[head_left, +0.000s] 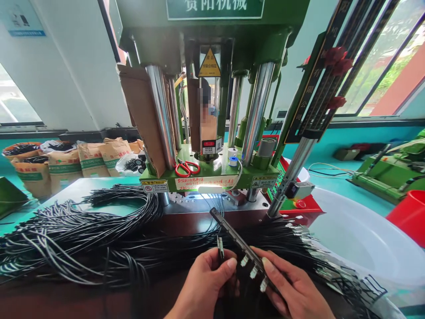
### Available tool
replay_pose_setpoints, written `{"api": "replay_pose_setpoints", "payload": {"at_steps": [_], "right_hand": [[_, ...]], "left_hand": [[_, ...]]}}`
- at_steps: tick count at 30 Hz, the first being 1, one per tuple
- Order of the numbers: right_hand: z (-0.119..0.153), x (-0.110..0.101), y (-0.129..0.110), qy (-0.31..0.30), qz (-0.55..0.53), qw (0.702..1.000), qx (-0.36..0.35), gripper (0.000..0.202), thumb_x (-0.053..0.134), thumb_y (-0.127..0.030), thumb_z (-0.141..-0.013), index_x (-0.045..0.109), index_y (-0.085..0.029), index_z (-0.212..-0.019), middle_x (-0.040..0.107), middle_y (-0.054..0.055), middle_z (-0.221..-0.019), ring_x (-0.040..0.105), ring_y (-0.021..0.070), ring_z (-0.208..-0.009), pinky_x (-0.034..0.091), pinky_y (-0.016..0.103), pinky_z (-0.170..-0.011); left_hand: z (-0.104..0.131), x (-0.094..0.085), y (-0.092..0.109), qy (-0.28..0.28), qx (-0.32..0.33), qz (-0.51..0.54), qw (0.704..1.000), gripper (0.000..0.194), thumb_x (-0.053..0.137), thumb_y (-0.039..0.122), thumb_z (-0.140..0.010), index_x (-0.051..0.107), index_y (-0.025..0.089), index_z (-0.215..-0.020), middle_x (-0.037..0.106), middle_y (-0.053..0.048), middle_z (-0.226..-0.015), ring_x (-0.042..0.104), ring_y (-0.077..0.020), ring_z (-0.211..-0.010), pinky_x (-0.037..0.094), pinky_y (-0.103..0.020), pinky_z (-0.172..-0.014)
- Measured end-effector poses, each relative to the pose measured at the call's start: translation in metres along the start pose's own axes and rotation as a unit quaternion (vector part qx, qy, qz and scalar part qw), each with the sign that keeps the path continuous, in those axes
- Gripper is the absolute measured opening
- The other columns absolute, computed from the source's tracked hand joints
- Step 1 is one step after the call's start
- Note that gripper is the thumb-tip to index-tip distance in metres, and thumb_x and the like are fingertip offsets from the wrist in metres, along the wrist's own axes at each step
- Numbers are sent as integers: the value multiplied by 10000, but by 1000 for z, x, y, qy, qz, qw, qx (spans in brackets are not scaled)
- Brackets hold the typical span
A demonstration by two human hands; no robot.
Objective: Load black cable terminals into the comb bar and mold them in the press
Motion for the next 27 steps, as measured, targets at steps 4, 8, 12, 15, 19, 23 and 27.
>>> {"api": "replay_pose_setpoints", "payload": {"at_steps": [4,8,12,15,19,23,27], "right_hand": [[2,-4,1,8,-28,999,39,532,731,-557,-680,710,-214,-1086,553,-7,-648,353,44,-415,274,158,-339],[1,-2,2,-2,-50,998,47,514,736,-539,-688,711,-217,-1088,568,2,-691,352,34,-419,277,153,-342],[1,-3,2,4,-39,998,50,550,730,-547,-688,698,-205,-1117,568,7,-671,358,43,-410,268,158,-332],[1,-3,1,7,-42,998,42,511,739,-538,-682,715,-223,-1084,600,26,-750,438,69,-471,314,165,-358],[1,-4,4,-1,-40,998,43,489,730,-542,-692,716,-231,-1070,583,8,-708,374,36,-427,267,148,-341],[0,-5,8,-12,-26,998,51,463,694,-534,-742,694,-242,-1101,533,-18,-668,298,15,-412,219,141,-349],[-1,-4,10,-30,-6,998,47,455,647,-535,-789,670,-241,-1136,515,-17,-702,300,13,-425,209,144,-367]], "left_hand": [[6,-5,2,18,-22,58,998,484,822,360,-607,621,124,-979,582,-8,-729,532,-100,-655,467,-263,-653],[9,0,5,-8,-34,109,993,425,822,325,-627,637,111,-944,574,-21,-747,535,-110,-675,469,-279,-671],[9,3,7,-18,-31,117,992,336,805,270,-660,625,95,-883,595,-46,-801,531,-88,-647,455,-248,-660],[8,5,6,-23,-24,124,992,314,805,262,-662,606,110,-851,577,-18,-769,506,-61,-605,429,-207,-613],[4,2,5,-9,7,57,998,310,778,337,-688,573,138,-807,519,35,-636,446,-46,-515,379,-184,-516],[-1,-6,5,43,34,-97,994,378,755,454,-667,570,142,-776,474,58,-531,380,-46,-417,320,-183,-412],[-1,-7,2,64,25,-122,990,432,699,546,-673,572,151,-795,437,72,-531,327,-34,-371,255,-172,-349]]}}
Point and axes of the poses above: each hand's wrist, its own z-axis away from the middle knuckle, its own x-axis out of the palm, y = z × x, the point moved 6 cm from there along -z, towards the middle knuckle
